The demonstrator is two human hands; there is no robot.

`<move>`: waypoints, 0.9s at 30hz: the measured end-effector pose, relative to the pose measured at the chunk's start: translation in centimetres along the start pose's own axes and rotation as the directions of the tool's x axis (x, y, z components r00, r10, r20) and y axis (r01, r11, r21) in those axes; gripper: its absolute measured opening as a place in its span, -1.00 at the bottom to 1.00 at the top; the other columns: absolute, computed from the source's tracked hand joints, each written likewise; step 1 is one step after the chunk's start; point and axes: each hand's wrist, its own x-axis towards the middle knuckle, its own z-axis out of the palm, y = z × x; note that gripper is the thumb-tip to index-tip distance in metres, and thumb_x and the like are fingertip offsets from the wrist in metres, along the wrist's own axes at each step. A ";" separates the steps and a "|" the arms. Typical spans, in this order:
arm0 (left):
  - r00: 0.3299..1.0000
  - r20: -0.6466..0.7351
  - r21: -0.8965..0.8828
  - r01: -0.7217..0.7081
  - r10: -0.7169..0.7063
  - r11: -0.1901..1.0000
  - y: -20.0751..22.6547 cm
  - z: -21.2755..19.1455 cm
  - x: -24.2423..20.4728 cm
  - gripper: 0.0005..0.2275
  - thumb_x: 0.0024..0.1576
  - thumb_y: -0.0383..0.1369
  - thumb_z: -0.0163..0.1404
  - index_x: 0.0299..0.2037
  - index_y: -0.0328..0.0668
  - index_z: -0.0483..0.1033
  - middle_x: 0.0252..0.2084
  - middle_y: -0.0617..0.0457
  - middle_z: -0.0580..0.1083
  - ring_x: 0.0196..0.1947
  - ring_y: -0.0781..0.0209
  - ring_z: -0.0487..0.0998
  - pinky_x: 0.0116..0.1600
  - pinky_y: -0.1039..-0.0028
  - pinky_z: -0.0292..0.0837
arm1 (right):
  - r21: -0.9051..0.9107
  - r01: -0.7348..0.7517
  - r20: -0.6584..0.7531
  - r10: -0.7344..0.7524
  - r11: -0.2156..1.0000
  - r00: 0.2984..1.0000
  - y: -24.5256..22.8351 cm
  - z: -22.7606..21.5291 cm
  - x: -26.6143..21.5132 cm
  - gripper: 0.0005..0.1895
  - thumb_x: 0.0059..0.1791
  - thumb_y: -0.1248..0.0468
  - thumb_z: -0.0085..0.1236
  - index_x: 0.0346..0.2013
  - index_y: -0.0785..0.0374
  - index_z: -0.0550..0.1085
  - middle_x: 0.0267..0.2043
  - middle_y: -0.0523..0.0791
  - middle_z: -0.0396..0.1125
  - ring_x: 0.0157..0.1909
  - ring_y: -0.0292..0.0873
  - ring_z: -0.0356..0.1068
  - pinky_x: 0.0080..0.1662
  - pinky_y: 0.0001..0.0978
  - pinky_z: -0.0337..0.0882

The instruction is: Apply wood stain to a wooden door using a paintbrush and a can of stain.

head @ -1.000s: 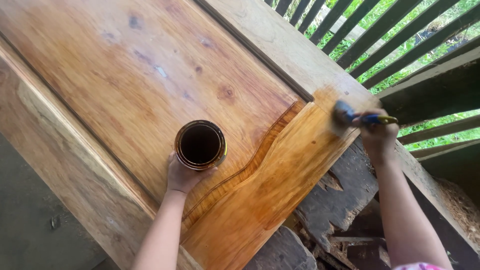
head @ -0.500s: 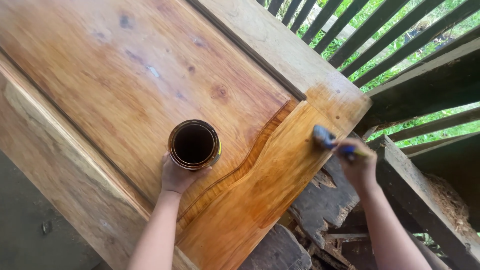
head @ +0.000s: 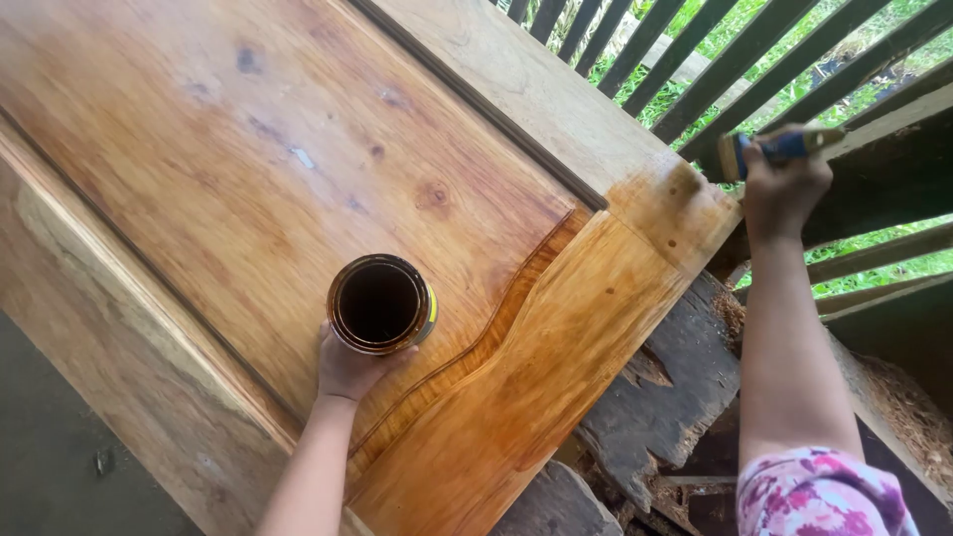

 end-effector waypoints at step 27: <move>0.996 -0.083 -0.032 -0.045 0.042 0.998 0.4 -0.3 0.7 -0.12 -0.22 0.31 0.18 0.28 -0.03 0.36 0.18 0.01 0.46 0.19 -0.01 0.43 0.26 0.09 0.21 | 0.094 -0.129 -0.037 0.133 0.987 0.990 2.5 2.9 -1.7 -0.73 0.10 0.44 0.23 -0.05 0.27 0.29 -0.06 -0.03 0.34 -0.01 -0.08 0.51 0.14 -0.31 0.59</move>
